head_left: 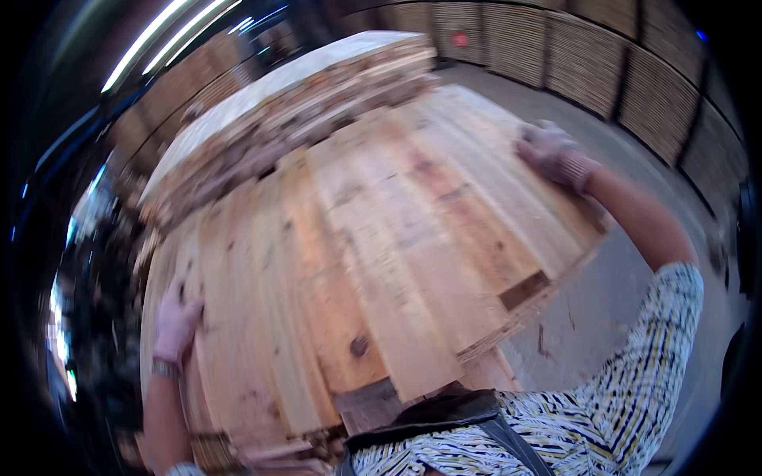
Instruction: The person repeatedly picks up wooden planks from a large pile and places them onto a growing stack. They handle the planks one at a time, aligning them carefully to build a neat pile in a warehouse setting.
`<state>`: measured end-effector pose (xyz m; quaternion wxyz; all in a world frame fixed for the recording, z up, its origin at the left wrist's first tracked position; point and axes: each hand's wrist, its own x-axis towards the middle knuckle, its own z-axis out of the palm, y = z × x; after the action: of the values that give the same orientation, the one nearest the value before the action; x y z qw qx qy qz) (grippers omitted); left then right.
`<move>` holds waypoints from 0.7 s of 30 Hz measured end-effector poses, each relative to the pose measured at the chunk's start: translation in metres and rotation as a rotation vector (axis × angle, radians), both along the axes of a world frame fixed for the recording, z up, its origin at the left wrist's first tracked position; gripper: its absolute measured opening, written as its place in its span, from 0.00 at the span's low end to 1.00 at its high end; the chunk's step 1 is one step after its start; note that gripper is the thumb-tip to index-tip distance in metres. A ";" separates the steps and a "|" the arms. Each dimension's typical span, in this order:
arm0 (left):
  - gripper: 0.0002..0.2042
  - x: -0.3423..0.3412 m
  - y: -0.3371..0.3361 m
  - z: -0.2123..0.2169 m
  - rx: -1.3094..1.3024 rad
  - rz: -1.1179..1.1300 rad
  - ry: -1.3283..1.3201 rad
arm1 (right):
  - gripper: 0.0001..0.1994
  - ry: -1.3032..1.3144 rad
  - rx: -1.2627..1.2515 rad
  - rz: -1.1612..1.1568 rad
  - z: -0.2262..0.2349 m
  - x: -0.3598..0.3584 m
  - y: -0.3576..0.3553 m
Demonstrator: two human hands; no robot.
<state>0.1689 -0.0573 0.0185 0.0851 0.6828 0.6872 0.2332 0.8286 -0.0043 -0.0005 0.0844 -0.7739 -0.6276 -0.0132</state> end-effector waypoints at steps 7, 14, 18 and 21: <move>0.26 0.047 0.033 0.017 0.034 -0.036 -0.625 | 0.28 0.040 0.491 0.201 0.003 0.007 -0.018; 0.22 0.163 0.020 0.076 -0.322 -0.638 -1.212 | 0.29 0.764 0.332 0.501 0.069 -0.246 -0.120; 0.22 0.205 -0.020 0.091 0.184 -0.815 -0.887 | 0.29 1.345 0.718 0.494 0.077 -0.338 -0.114; 0.22 0.251 -0.054 0.074 -0.043 -0.923 -1.108 | 0.23 1.205 1.068 0.413 0.055 -0.322 -0.112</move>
<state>0.4195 -0.1117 0.0926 0.5244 0.6830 0.1889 0.4720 0.5065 -0.1163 0.0544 0.7626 -0.3736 -0.5135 0.1230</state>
